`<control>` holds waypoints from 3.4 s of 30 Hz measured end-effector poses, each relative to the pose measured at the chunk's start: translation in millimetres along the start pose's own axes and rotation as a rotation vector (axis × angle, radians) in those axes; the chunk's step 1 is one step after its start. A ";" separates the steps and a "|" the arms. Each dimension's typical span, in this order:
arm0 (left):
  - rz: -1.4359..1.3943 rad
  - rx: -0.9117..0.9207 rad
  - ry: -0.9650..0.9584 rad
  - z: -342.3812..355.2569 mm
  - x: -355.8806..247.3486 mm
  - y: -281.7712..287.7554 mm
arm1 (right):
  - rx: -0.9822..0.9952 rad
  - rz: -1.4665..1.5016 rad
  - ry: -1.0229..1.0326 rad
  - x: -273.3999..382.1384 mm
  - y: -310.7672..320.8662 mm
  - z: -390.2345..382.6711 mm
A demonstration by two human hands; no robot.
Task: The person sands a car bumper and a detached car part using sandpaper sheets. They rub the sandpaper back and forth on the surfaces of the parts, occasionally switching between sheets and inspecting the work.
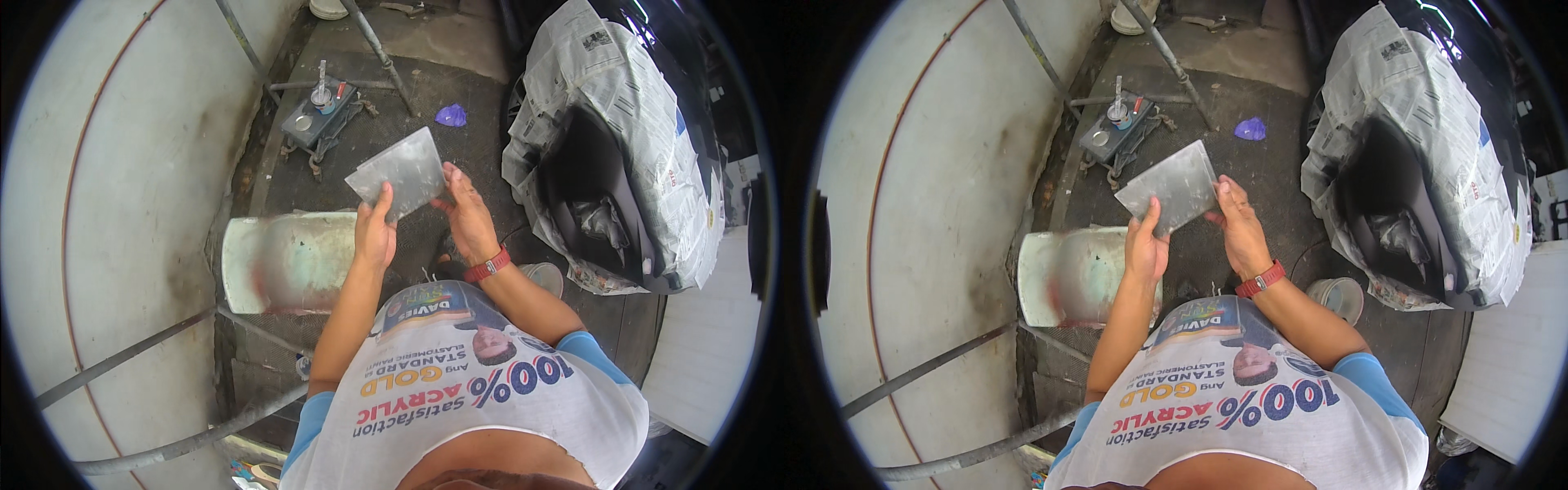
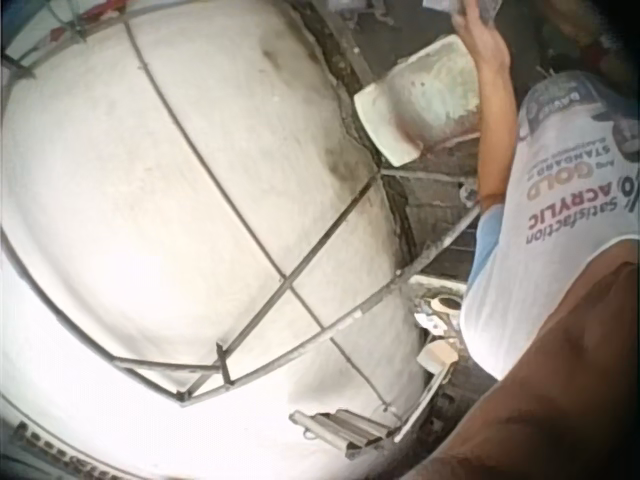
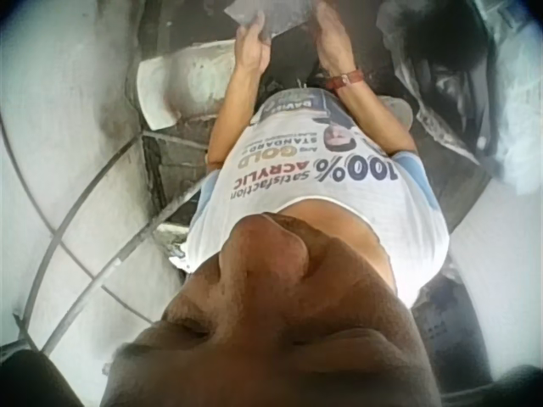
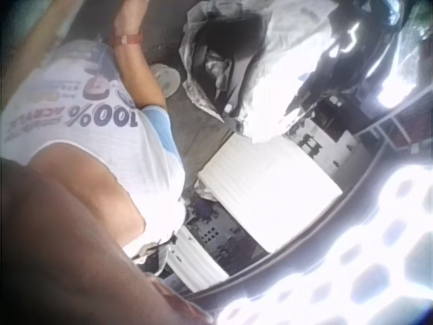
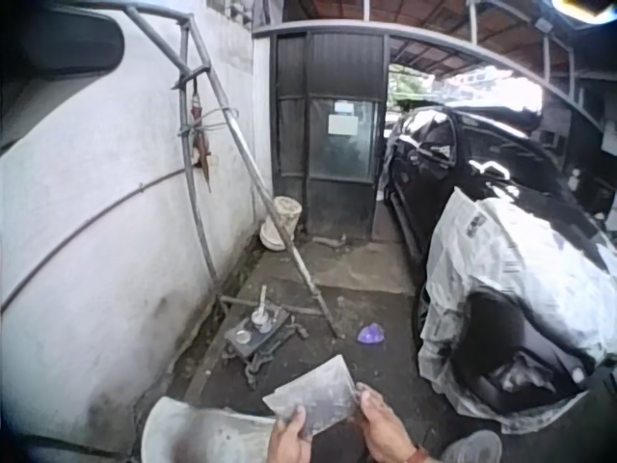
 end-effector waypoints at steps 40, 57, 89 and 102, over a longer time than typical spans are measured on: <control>0.145 0.272 0.047 -15.6 6.9 40.9 | 0.495 -0.460 -0.013 29.1 -10.3 24.3; 0.777 0.187 0.110 -6.7 10.8 36.7 | 0.160 -0.660 0.248 20.0 19.2 14.4; 0.582 0.087 0.230 4.1 8.5 20.3 | -0.008 -0.377 0.322 65.9 90.3 78.8; 1.224 0.083 -0.108 55.0 24.6 -64.6 | 0.554 -1.165 1.036 102.6 35.9 28.7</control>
Point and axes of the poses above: each hand's wrist, its own z-axis towards the middle knuckle, its own y-axis out of the back of the hand, x = y × z, the point moved 1 cm from there along z, towards the middle knuckle, and after that the axes turned 6 degrees about z, right-handed, at the moved point
